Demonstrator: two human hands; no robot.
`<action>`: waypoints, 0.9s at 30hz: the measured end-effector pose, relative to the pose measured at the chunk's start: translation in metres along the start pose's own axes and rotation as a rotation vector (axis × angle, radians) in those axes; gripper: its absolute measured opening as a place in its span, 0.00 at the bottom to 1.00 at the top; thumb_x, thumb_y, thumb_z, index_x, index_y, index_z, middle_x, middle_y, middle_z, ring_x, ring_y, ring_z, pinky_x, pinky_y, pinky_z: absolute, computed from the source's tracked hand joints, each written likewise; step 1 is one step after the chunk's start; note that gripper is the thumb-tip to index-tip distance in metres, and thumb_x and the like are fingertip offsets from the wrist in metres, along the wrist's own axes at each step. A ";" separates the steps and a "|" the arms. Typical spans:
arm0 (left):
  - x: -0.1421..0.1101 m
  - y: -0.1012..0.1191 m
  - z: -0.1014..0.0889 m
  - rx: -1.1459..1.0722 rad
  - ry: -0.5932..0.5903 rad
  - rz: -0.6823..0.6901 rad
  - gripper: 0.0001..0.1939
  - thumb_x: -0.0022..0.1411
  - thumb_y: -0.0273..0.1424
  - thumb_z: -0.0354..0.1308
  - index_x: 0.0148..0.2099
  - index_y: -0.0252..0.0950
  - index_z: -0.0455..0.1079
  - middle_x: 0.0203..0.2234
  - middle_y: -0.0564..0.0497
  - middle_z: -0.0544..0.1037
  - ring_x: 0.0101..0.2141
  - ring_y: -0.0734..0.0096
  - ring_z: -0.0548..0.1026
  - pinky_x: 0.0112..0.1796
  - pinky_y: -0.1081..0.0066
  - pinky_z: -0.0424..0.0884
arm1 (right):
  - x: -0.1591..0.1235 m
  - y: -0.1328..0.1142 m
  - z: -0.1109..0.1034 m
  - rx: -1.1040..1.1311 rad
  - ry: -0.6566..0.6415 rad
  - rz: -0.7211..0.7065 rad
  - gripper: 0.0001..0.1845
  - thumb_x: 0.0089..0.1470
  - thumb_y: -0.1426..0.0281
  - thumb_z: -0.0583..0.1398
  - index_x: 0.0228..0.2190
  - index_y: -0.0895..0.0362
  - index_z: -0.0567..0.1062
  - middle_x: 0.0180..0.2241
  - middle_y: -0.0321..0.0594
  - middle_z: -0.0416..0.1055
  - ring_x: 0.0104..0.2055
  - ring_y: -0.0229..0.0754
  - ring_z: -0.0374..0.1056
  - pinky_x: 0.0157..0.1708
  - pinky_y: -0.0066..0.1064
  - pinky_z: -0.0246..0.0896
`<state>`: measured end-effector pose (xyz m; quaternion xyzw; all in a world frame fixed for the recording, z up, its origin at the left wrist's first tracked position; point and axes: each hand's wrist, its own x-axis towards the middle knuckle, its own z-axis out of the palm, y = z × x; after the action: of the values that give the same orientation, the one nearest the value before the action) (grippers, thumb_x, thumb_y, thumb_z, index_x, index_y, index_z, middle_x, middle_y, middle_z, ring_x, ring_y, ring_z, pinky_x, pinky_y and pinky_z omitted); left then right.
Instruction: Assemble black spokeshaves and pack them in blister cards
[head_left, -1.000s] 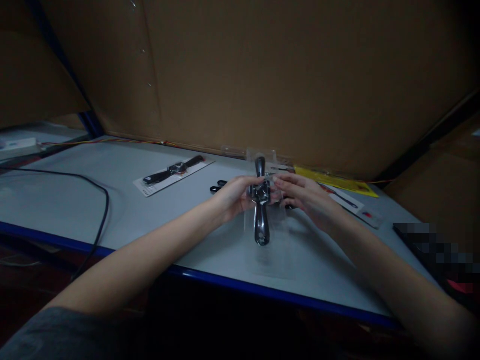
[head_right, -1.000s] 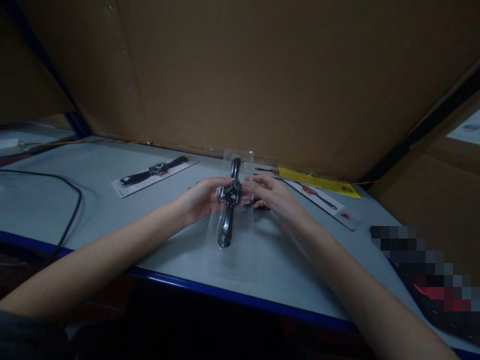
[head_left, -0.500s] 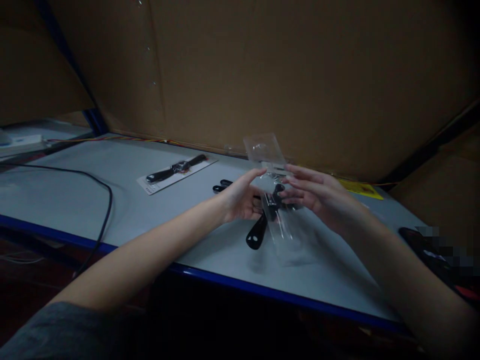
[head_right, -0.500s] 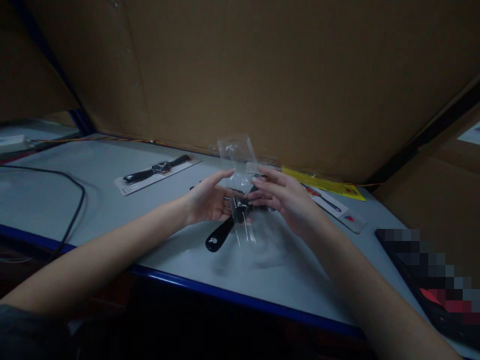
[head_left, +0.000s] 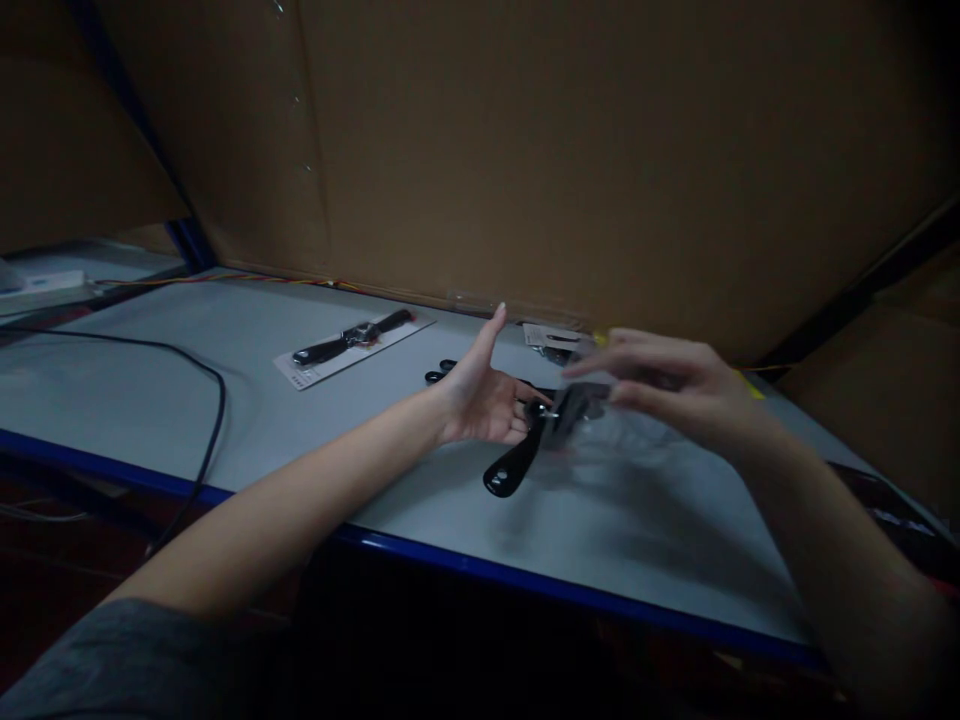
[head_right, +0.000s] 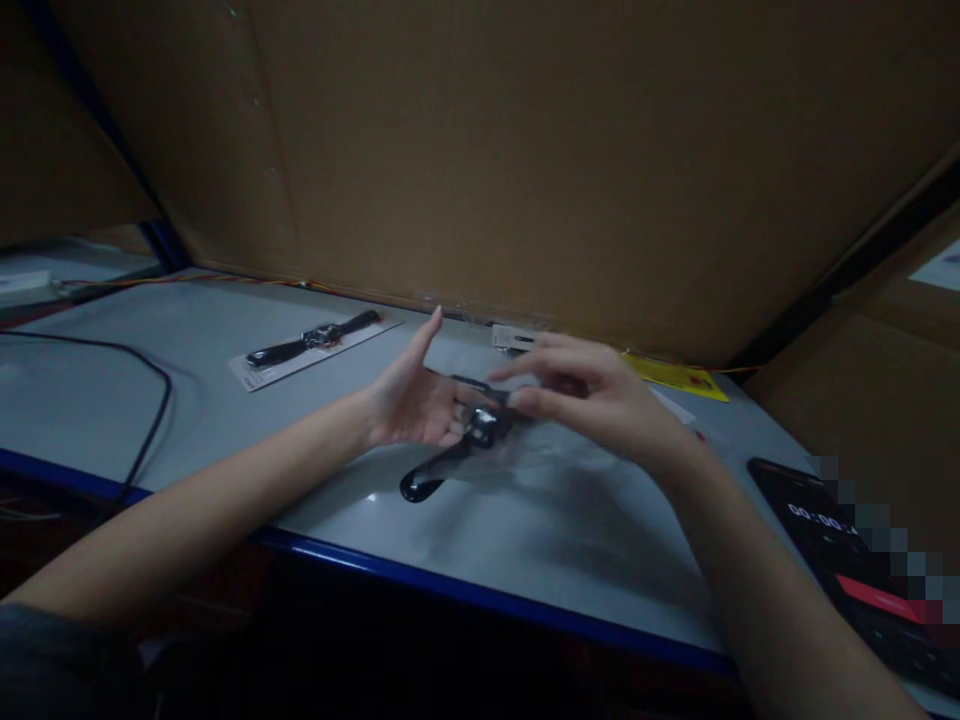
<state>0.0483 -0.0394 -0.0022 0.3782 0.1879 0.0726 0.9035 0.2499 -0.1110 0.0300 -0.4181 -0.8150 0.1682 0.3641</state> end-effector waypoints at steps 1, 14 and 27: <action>0.000 -0.001 0.000 0.009 -0.002 -0.013 0.46 0.39 0.68 0.46 0.39 0.29 0.70 0.24 0.45 0.74 0.27 0.68 0.71 0.29 0.69 0.68 | 0.002 -0.005 0.007 -0.120 -0.059 -0.067 0.14 0.52 0.59 0.60 0.39 0.50 0.78 0.27 0.37 0.66 0.29 0.37 0.62 0.27 0.30 0.54; 0.000 -0.012 0.014 0.160 -0.133 -0.051 0.40 0.45 0.66 0.45 0.34 0.31 0.70 0.25 0.48 0.74 0.27 0.67 0.72 0.32 0.65 0.68 | 0.009 -0.004 0.052 -0.320 0.115 -0.412 0.19 0.58 0.52 0.47 0.38 0.54 0.65 0.37 0.42 0.64 0.42 0.47 0.60 0.41 0.41 0.52; 0.006 -0.028 0.022 0.394 0.196 0.126 0.39 0.34 0.23 0.72 0.51 0.31 0.65 0.29 0.51 0.75 0.34 0.68 0.76 0.45 0.61 0.67 | 0.008 -0.004 0.068 -0.351 0.813 -0.047 0.16 0.61 0.60 0.44 0.27 0.52 0.64 0.29 0.40 0.65 0.36 0.45 0.62 0.45 0.45 0.50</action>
<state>0.0622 -0.0720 -0.0092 0.5494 0.2615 0.1273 0.7833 0.1946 -0.1048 -0.0102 -0.4873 -0.6309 -0.1594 0.5823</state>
